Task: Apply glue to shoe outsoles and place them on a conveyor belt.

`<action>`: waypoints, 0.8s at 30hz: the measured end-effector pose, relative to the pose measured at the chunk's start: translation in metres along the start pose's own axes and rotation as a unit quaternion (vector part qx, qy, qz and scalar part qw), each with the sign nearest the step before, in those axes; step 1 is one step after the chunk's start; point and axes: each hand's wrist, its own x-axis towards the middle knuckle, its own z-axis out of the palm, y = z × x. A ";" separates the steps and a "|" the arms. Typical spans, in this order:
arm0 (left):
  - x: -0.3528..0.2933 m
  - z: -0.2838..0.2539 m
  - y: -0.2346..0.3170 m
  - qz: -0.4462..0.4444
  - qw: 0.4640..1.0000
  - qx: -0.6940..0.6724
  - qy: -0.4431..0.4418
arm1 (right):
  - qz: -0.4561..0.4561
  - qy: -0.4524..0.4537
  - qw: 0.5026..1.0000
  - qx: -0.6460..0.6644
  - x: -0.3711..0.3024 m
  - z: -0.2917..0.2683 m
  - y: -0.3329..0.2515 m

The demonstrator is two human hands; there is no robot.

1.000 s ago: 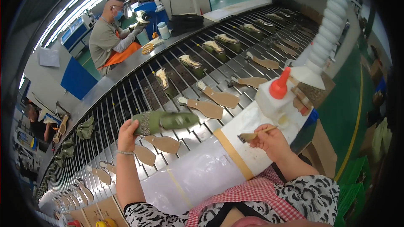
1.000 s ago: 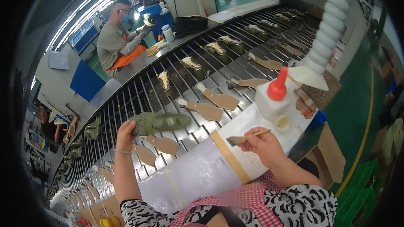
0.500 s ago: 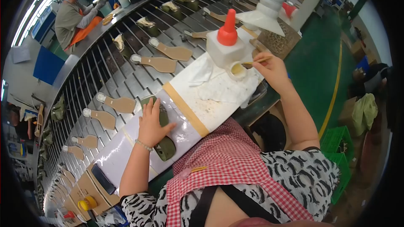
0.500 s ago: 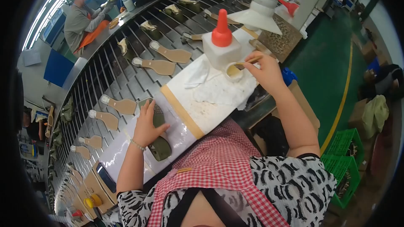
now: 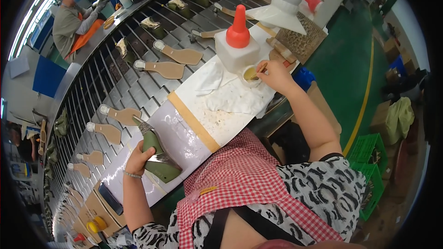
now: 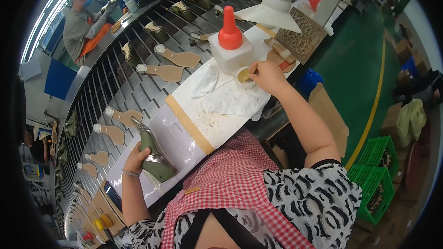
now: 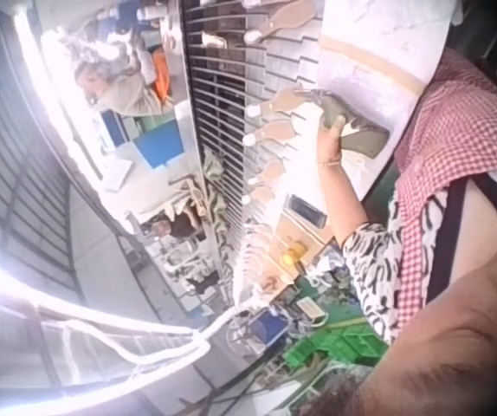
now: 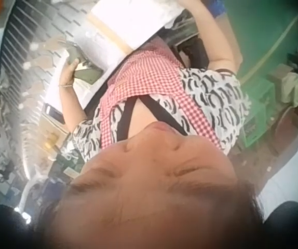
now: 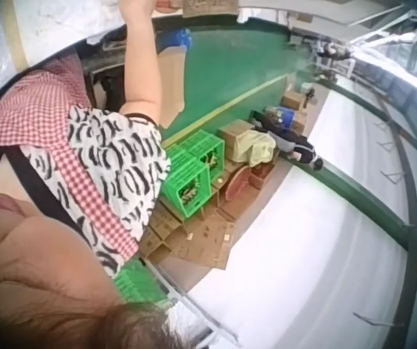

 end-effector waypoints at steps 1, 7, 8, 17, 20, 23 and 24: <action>-0.002 0.004 -0.005 0.060 0.997 -0.056 0.002 | 0.019 -0.004 1.000 0.019 -0.002 -0.006 -0.008; -0.003 0.044 0.014 0.134 0.970 -0.205 -0.001 | 0.007 -0.002 1.000 0.022 0.001 0.006 0.001; -0.001 0.053 0.018 0.167 0.969 -0.181 0.025 | 0.038 -0.020 0.998 0.043 0.001 0.008 0.000; 0.019 0.114 0.010 0.417 0.891 0.065 0.168 | 0.250 -0.010 0.785 0.566 -0.012 0.010 0.038; 0.018 0.120 0.009 0.446 0.854 0.185 0.196 | 0.300 -0.010 0.710 0.637 -0.017 0.020 0.051; 0.007 0.136 0.014 0.445 0.870 0.105 0.183 | 0.364 0.025 0.652 0.664 -0.016 0.027 0.051; 0.004 0.141 0.013 0.425 0.891 0.015 0.163 | 0.366 0.024 0.650 0.665 -0.018 0.028 0.052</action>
